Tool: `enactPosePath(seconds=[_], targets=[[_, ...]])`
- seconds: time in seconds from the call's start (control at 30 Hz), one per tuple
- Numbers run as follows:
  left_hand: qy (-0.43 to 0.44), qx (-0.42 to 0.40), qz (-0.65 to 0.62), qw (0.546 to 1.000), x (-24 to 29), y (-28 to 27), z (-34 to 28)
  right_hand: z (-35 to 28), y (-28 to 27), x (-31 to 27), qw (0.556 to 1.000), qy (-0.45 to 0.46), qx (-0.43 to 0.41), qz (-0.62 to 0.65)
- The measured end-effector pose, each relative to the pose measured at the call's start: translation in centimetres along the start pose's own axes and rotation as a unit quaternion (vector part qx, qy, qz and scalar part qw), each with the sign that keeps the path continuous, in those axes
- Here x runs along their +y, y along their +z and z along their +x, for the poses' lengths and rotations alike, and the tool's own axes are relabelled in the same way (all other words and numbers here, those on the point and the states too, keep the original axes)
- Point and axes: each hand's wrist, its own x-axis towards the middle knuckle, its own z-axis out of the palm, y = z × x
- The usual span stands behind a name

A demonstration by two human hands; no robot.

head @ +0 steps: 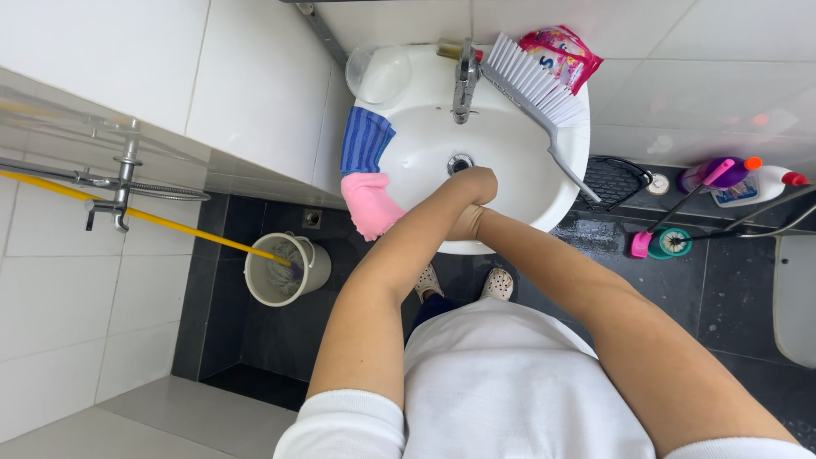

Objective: The person washes several small cloths in a bathroom sink, wringing them out under running water. They then use a red cloth to wipe the white tiled walls around the toilet and sink area.

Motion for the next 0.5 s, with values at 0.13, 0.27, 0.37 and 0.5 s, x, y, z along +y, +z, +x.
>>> enactPosePath(seconds=[0.13,0.27,0.37,0.5], targets=[[-0.019,0.04,-0.023,0.999,1.9,-1.4,-2.4,-1.6,-0.1,0.1,0.999,-0.011,0.004,-0.04],[0.033,0.03,-0.114,0.993,0.6,-3.6,-1.0,-3.3,-0.6,1.2,0.996,-0.016,0.007,-0.088],[0.058,-0.032,-0.33,0.942,-1.9,-6.6,-4.4,-2.8,-5.6,-1.8,0.991,0.046,0.122,-0.02],[0.08,-0.081,-0.605,0.788,-5.0,-8.1,-9.0,-4.7,-6.1,-1.5,0.815,0.33,0.422,0.222]])
